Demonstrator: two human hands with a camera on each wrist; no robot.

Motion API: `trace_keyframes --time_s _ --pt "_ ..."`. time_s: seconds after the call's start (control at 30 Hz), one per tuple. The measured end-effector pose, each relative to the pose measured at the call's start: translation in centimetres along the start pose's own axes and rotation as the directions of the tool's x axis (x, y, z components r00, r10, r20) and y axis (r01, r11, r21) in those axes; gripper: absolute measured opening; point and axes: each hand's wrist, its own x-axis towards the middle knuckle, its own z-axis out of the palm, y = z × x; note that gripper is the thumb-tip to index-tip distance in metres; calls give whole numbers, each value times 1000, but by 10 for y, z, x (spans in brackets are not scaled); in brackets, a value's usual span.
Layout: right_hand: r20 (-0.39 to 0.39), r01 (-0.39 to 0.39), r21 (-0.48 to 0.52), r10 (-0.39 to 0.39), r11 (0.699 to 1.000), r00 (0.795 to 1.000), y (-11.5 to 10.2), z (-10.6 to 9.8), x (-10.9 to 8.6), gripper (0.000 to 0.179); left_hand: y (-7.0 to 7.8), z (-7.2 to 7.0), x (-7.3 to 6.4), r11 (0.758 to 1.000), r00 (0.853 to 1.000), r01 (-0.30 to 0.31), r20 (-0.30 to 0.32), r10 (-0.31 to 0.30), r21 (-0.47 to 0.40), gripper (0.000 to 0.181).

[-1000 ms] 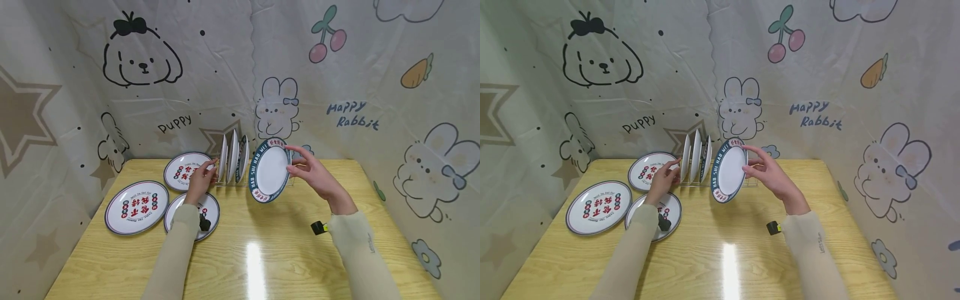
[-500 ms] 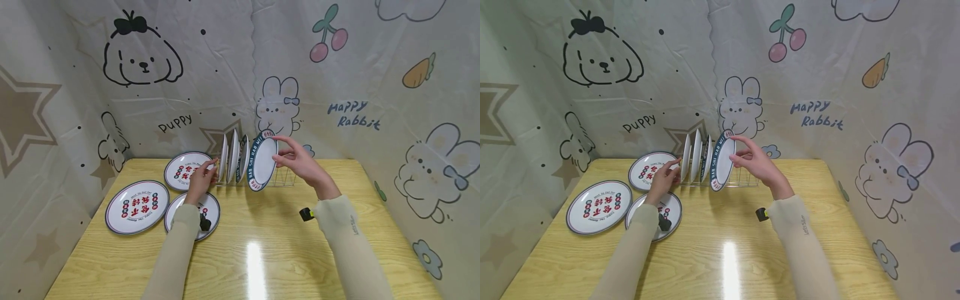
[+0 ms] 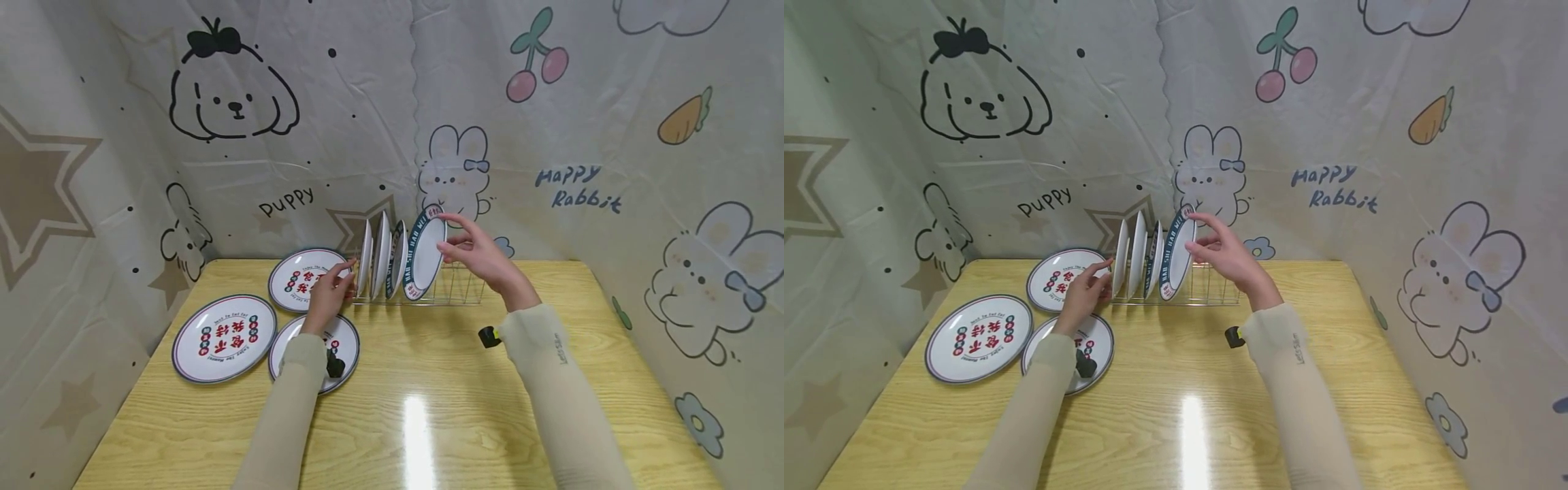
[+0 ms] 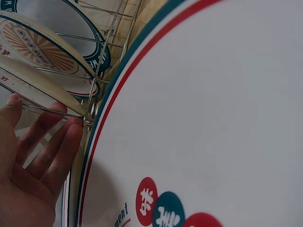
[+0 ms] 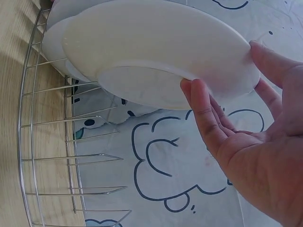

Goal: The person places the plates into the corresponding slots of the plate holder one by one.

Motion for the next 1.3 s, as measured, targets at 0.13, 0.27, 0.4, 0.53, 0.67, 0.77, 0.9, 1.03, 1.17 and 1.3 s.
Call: trace_keyframes --time_s 0.13,0.27,0.4,0.53,0.67,0.77,0.9,1.03,1.17,1.3 --pt "5 4 -6 -4 1000 1000 -1 2 5 62 -1 -1 0 1000 1000 -6 1 6 17 40" --pt "21 26 -9 -26 1000 999 -1 5 9 62 -2 -1 1 1000 1000 -14 0 14 27 40" --pt "21 32 -45 -31 998 999 -1 10 12 62 -1 -2 1 1000 1000 -15 -3 15 26 40" --pt "19 27 -66 -26 997 999 1 15 15 61 -1 -1 3 1000 1000 -11 -8 11 26 39" --pt "39 15 -71 -13 997 999 7 20 15 62 -2 -1 3 1000 1000 1 -13 0 21 39" --pt "48 5 -70 -2 998 999 12 24 16 64 -2 -1 2 1000 1000 5 -7 -5 13 39" --pt "41 2 -70 1 998 999 15 27 18 64 -2 -1 2 1000 1000 6 -1 -6 10 39" --pt "40 2 -73 1 997 999 16 28 22 63 -1 -2 2 1000 1000 4 -6 -4 10 39" --pt "45 -7 -74 10 997 999 16 29 26 63 -1 -1 1 1000 1000 -4 -7 4 10 40" --pt "47 -20 -73 24 997 999 18 30 31 62 -1 0 1 1000 1000 4 -5 -4 4 39"
